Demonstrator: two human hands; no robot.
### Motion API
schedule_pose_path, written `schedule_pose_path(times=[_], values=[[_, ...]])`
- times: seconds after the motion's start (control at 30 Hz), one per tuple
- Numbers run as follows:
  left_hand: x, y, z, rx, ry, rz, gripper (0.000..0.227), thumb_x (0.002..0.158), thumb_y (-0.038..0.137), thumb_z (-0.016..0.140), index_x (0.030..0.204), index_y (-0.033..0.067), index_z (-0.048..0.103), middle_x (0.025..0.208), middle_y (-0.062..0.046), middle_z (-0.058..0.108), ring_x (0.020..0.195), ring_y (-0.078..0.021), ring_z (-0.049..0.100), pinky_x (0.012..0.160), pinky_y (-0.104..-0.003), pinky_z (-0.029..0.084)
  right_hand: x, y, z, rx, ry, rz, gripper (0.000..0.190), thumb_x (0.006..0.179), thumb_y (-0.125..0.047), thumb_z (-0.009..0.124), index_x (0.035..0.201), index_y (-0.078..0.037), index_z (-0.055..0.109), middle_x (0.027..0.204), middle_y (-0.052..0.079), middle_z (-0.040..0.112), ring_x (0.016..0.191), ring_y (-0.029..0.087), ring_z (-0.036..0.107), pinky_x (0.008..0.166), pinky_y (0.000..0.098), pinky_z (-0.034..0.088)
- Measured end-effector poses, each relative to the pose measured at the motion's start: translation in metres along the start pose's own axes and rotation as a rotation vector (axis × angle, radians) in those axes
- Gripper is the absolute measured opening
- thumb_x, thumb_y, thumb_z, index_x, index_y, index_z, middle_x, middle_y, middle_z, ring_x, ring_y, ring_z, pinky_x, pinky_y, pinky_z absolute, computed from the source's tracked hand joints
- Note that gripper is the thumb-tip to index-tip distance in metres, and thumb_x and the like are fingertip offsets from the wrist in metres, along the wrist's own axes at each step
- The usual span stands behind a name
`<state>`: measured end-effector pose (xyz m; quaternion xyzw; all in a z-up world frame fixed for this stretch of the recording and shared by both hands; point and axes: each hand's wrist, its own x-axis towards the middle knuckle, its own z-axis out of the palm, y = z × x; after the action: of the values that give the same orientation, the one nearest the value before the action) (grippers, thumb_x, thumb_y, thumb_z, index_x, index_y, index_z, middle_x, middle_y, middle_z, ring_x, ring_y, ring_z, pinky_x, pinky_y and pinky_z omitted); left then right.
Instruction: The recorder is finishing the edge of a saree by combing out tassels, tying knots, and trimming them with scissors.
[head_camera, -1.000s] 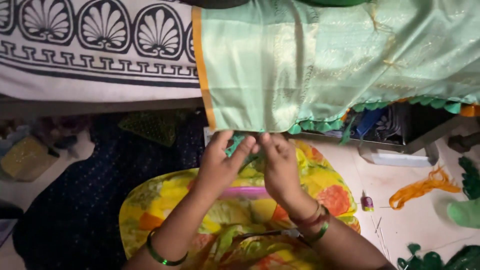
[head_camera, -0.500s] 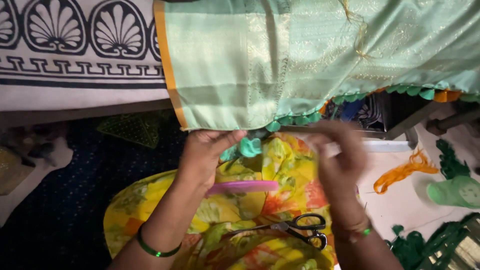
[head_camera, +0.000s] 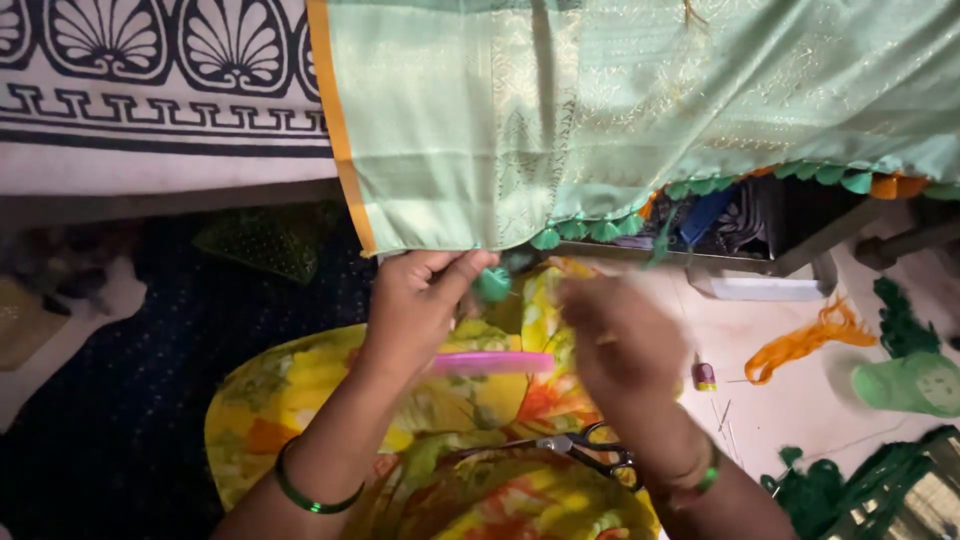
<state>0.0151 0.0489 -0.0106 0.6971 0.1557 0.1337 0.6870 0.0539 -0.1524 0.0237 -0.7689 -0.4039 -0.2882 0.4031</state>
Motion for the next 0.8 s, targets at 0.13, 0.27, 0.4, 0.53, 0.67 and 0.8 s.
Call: schedule_pose_path(times=[0.13, 0.27, 0.4, 0.53, 0.67, 0.8], values=[[-0.001, 0.002, 0.001, -0.211, -0.065, -0.069, 0.023, 0.093, 0.021, 0.070, 0.100, 0.0010, 0.079, 0.076, -0.003, 0.078, 0.053, -0.0054, 0.053, 0.046, -0.022, 0.038, -0.009, -0.019, 0.025, 0.081, -0.283, 0.067, 0.019, 0.084, 0.004, 0.073, 0.098, -0.008, 0.075, 0.081, 0.011, 0.067, 0.072, 0.027, 0.068, 0.064, 0.0359, 0.052], [0.003, -0.019, -0.009, -0.583, -0.166, -0.073, 0.023, 0.096, 0.018, 0.072, 0.101, -0.0041, 0.077, 0.075, -0.004, 0.068, 0.064, -0.0089, 0.059, 0.058, -0.023, 0.047, -0.017, 0.007, 0.016, 0.294, -0.413, 0.314, 0.009, 0.087, -0.005, 0.076, 0.096, -0.005, 0.076, 0.083, 0.008, 0.073, 0.066, 0.019, 0.070, 0.061, 0.0301, 0.054], [0.011, -0.020, -0.016, -0.732, -0.116, -0.121, 0.023, 0.096, 0.017, 0.072, 0.102, -0.0046, 0.075, 0.081, -0.003, 0.069, 0.069, -0.0090, 0.059, 0.063, -0.023, 0.047, -0.030, 0.042, -0.019, 0.887, -0.236, 0.450, 0.014, 0.096, -0.013, 0.073, 0.100, -0.001, 0.076, 0.121, 0.015, 0.070, 0.116, 0.029, 0.065, 0.100, 0.0450, 0.055], [0.014, -0.026, -0.016, -0.828, -0.118, -0.127, 0.022, 0.096, 0.017, 0.071, 0.104, -0.0037, 0.073, 0.087, -0.001, 0.070, 0.072, -0.0074, 0.060, 0.063, -0.022, 0.046, -0.018, 0.040, -0.044, 1.128, -0.098, 0.360, 0.015, 0.101, -0.027, 0.068, 0.101, -0.013, 0.075, 0.134, 0.009, 0.067, 0.138, 0.031, 0.056, 0.117, 0.0634, 0.044], [0.014, -0.029, -0.012, -0.855, -0.174, -0.116, 0.024, 0.100, 0.020, 0.071, 0.106, -0.0033, 0.075, 0.081, 0.001, 0.065, 0.068, -0.0062, 0.058, 0.058, -0.020, 0.042, -0.037, 0.074, -0.056, 1.477, 0.014, 0.387, 0.020, 0.113, -0.031, 0.062, 0.109, -0.014, 0.073, 0.122, 0.003, 0.071, 0.124, 0.023, 0.060, 0.121, 0.0542, 0.039], [0.012, -0.025, -0.012, -0.832, -0.148, -0.135, 0.023, 0.099, 0.021, 0.071, 0.103, -0.0014, 0.076, 0.086, 0.000, 0.071, 0.065, -0.0055, 0.057, 0.056, -0.020, 0.041, -0.039, 0.092, -0.057, 1.799, 0.076, 0.433, 0.026, 0.112, -0.033, 0.059, 0.105, -0.011, 0.071, 0.110, 0.006, 0.072, 0.103, 0.020, 0.064, 0.116, 0.0485, 0.047]])
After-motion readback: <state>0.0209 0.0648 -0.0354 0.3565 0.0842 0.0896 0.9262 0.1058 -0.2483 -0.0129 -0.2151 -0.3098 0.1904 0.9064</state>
